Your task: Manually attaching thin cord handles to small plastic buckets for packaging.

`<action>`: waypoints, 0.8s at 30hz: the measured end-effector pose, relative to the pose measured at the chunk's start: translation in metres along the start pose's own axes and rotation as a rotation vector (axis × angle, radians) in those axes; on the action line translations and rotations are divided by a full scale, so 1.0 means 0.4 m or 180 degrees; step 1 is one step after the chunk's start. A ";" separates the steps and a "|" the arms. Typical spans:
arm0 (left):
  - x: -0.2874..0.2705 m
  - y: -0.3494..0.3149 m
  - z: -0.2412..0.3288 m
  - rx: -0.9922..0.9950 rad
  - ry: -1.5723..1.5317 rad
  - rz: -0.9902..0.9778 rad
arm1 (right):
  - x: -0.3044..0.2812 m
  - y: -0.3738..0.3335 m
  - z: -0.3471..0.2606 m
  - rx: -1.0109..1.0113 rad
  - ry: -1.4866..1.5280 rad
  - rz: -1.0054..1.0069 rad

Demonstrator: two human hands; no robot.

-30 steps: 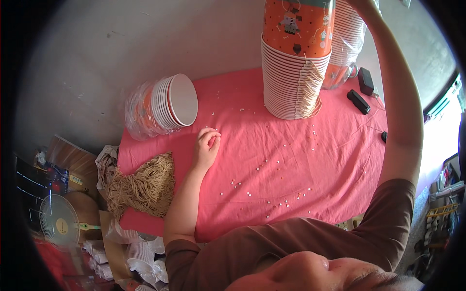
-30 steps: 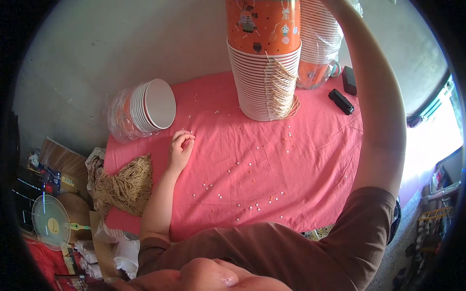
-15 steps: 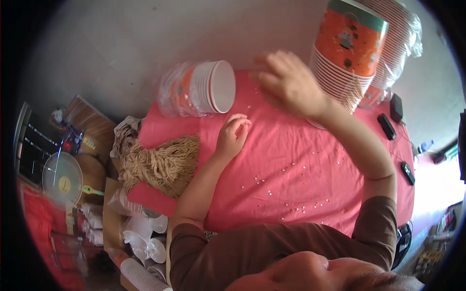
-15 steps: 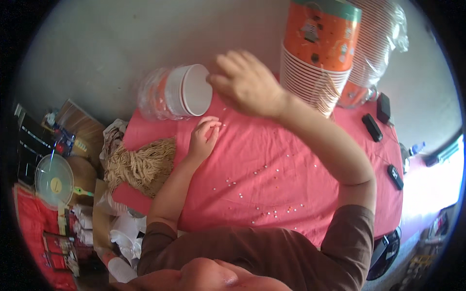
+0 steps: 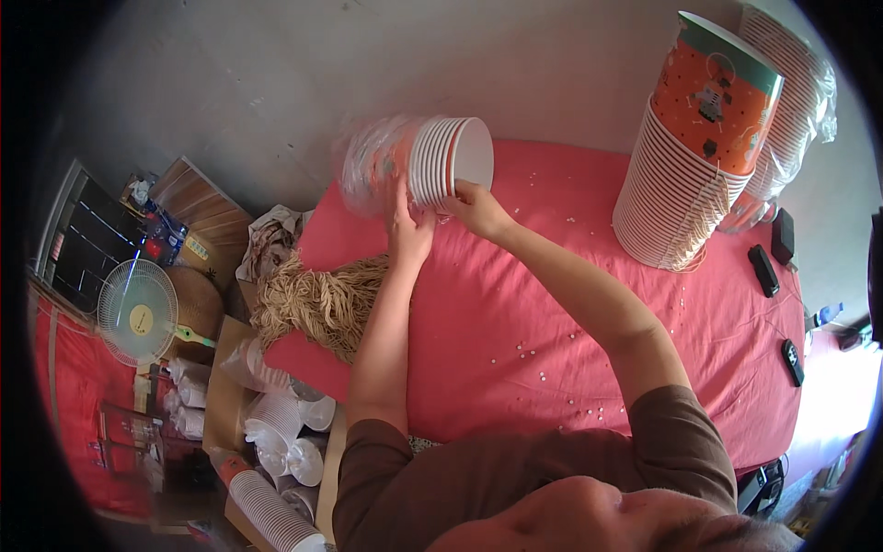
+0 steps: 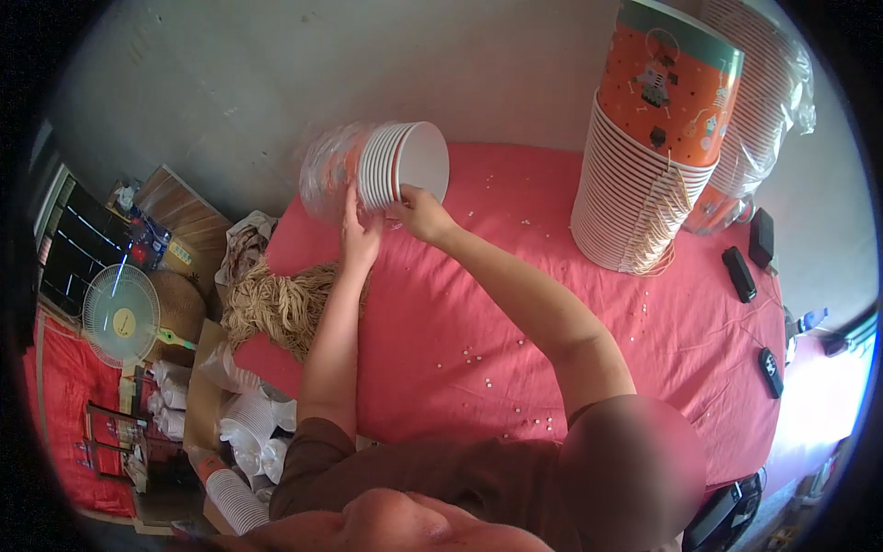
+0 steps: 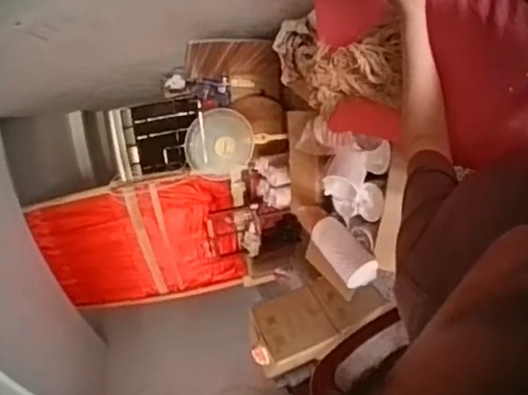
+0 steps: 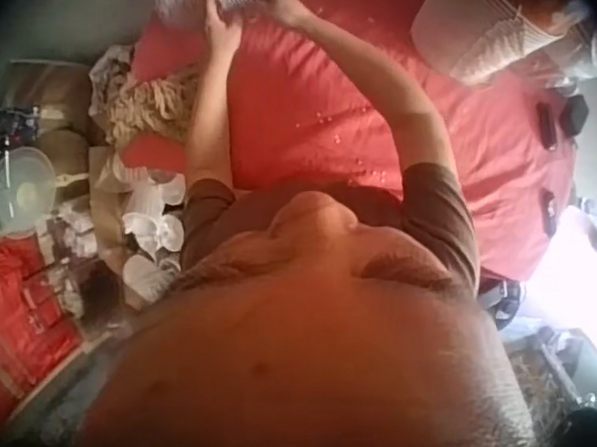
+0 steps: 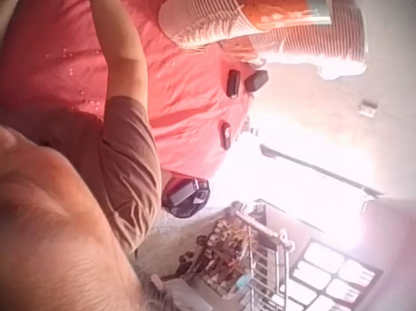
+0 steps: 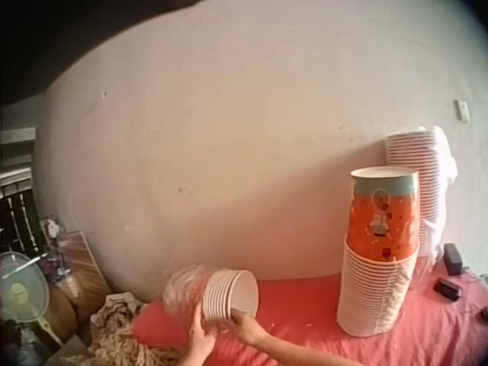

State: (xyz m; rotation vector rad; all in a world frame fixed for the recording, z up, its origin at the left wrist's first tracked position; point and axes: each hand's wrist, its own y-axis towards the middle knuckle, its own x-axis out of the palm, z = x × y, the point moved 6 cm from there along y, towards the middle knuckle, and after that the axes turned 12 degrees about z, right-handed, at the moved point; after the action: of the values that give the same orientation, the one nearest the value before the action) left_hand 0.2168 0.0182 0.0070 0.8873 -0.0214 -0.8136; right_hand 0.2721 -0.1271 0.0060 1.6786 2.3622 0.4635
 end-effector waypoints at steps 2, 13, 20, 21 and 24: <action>-0.010 -0.010 -0.015 -0.0040 -0.0061 0.0028 | 0.011 -0.008 0.001 -0.0025 -0.0228 -0.0017; -0.005 -0.011 0.026 0.0056 0.0081 0.0295 | -0.105 -0.030 0.025 -0.0037 -0.0332 0.0002; -0.058 -0.004 0.073 0.0131 0.0154 0.1147 | -0.256 -0.142 -0.088 -0.0456 -0.1803 0.0105; -0.053 -0.002 0.087 -0.0015 0.0045 0.1078 | -0.284 -0.168 -0.118 -0.0586 -0.1633 0.0220; -0.065 0.004 0.172 0.0428 -0.0158 0.0866 | -0.323 -0.223 -0.214 -0.1016 -0.2292 0.0090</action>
State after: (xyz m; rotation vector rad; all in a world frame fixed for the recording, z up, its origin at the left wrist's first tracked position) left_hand 0.1761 -0.0113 0.0608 0.9661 -0.2379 -0.5841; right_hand 0.2070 -0.2876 0.0508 1.4147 1.6492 0.1754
